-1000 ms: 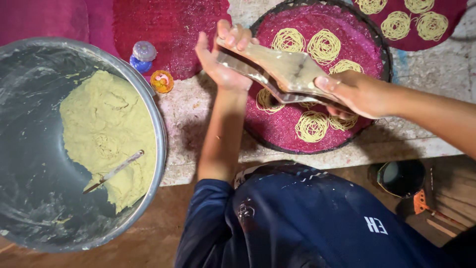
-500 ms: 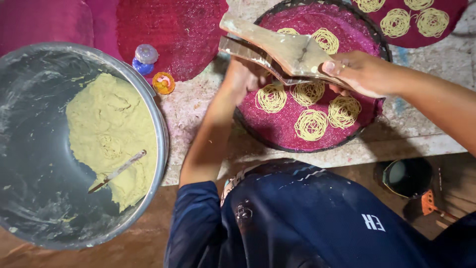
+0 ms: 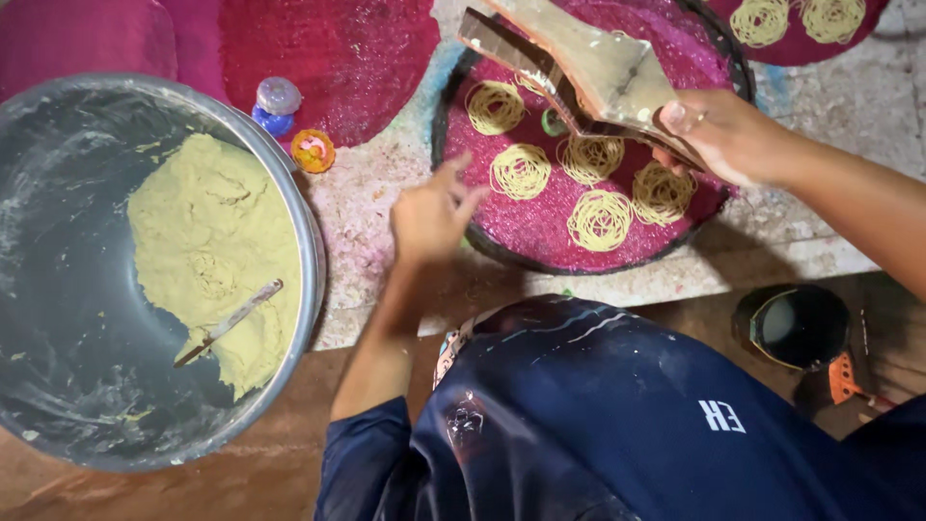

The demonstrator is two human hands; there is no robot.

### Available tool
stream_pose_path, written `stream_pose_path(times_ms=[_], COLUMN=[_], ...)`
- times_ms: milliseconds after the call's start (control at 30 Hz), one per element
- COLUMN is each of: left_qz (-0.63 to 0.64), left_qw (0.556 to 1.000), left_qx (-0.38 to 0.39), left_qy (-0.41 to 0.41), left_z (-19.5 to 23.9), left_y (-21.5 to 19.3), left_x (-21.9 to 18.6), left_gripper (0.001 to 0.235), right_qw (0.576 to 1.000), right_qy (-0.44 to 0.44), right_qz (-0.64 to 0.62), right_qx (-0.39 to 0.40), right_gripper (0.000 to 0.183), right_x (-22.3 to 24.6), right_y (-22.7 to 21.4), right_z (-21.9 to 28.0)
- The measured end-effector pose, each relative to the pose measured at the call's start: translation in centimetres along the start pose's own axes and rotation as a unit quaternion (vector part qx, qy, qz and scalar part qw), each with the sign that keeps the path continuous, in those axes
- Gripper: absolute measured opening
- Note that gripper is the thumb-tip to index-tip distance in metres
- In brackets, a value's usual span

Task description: The person uses a manual dough press to extrude dough into spiral noodle shapes onto a pink mat. They repeatedly load dough into the press, extrude spirals, and move the mat to a drying rack.

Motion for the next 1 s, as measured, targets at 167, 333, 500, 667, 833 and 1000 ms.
stream_pose_path(times_ms=[167,333,500,667,833,1000], left_qz=[0.788,0.898,0.910,0.904,0.891,0.889], left_qw=[0.611,0.406,0.410,0.420,0.449,0.455], left_qx=[0.055,0.115,0.052,0.045,-0.001,-0.021], left_qy=[0.045,0.125,0.030,0.065,0.067,0.036], left_z=[-3.5,-3.9,-3.7,-3.7,-4.2,-2.6], left_y=[-0.2,2.5,4.2,5.5,4.2,3.6], left_x=[-4.5,-6.4,-4.0,-3.5,-3.2,-3.0], left_gripper=[0.077,0.055,0.046,0.043,0.037,0.036], right_qw=[0.984,0.959,0.966,0.959,0.961,0.966], right_qy=[0.119,0.182,0.143,0.115,0.064,0.107], right_qz=[0.010,0.111,0.206,0.254,0.268,0.231], right_qx=[0.136,0.184,0.067,0.047,0.018,0.050], right_gripper=[0.068,0.078,0.074,0.069,0.062,0.062], right_x=[1.1,3.0,3.5,4.6,6.2,7.0], right_y=[1.9,3.5,6.3,6.7,7.2,7.8], right_z=[2.7,5.0,6.1,6.7,6.6,7.7])
Point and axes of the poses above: each hand's wrist, its own z-axis away from the middle knuckle, its own y-axis out of the palm, x = y × z, the point moved 4 cm from there along -z, towards the middle knuckle, and after that the axes turned 13 degrees about -x, right-handed, at the moved point
